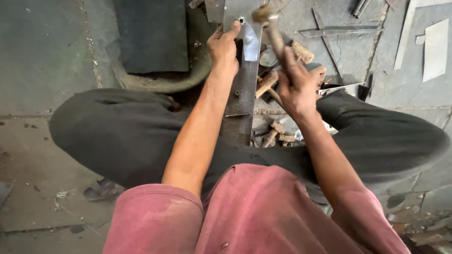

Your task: The person sits on the floor and uses a hammer to shape a small metal bracket on an anvil. They repeatedly position the bracket, strike it, and check its alignment with other metal pieces.

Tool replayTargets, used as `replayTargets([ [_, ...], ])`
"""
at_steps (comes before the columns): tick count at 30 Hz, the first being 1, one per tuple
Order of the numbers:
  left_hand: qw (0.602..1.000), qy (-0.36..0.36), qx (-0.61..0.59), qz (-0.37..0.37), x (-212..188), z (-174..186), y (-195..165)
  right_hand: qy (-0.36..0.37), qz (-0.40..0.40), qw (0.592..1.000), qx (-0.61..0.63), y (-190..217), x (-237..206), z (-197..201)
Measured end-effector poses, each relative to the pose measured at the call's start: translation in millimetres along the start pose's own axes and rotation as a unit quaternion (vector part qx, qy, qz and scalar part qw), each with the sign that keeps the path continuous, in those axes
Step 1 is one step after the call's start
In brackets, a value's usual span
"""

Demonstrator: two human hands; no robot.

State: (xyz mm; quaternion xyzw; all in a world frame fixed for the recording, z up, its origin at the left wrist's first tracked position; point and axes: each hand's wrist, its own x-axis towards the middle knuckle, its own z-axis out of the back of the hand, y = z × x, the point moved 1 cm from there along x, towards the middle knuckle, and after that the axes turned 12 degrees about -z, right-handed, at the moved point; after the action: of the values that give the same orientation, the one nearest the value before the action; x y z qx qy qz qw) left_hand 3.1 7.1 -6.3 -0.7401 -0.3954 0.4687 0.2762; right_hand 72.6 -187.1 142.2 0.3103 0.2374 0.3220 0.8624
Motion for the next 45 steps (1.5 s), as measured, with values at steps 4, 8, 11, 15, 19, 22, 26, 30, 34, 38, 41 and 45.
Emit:
replayTargets([
  [4,1.0,-0.007,-0.025,-0.007,2,-7,-6,-0.06,0.083,0.986,-0.134,6,0,0],
  [8,0.999,-0.001,-0.053,-0.002,-1,-3,0,-0.05,0.067,0.99,-0.111,6,-16,-6],
  [11,0.993,-0.004,-0.108,0.055,4,-1,-4,-0.079,0.092,0.983,-0.136,11,-14,-7],
  [15,0.983,0.014,-0.115,0.139,15,7,-14,-0.077,0.097,0.976,-0.176,16,-14,-2],
  [19,0.99,0.101,-0.095,0.041,18,9,-25,-0.067,0.088,0.985,-0.135,15,-12,-1],
  [22,0.993,0.11,-0.051,-0.004,16,11,-31,-0.058,0.064,0.984,-0.158,15,-16,-1],
  [26,0.995,0.098,-0.024,0.012,19,11,-36,-0.084,0.084,0.975,-0.186,22,-12,-1],
  [30,0.996,0.083,-0.031,-0.015,15,6,-32,-0.096,0.096,0.968,-0.209,24,-14,2],
  [34,0.998,0.035,-0.043,0.002,10,2,-25,0.085,-0.077,0.993,-0.008,12,-18,4],
  [38,1.0,0.004,-0.009,0.005,12,-2,-17,0.128,-0.147,0.98,-0.031,4,-20,6],
  [41,0.997,0.007,-0.009,-0.07,16,-4,-11,0.094,-0.121,0.988,-0.031,9,-19,12],
  [45,0.996,0.013,-0.019,-0.086,18,-3,-3,0.09,-0.148,0.985,0.017,17,-15,20],
])
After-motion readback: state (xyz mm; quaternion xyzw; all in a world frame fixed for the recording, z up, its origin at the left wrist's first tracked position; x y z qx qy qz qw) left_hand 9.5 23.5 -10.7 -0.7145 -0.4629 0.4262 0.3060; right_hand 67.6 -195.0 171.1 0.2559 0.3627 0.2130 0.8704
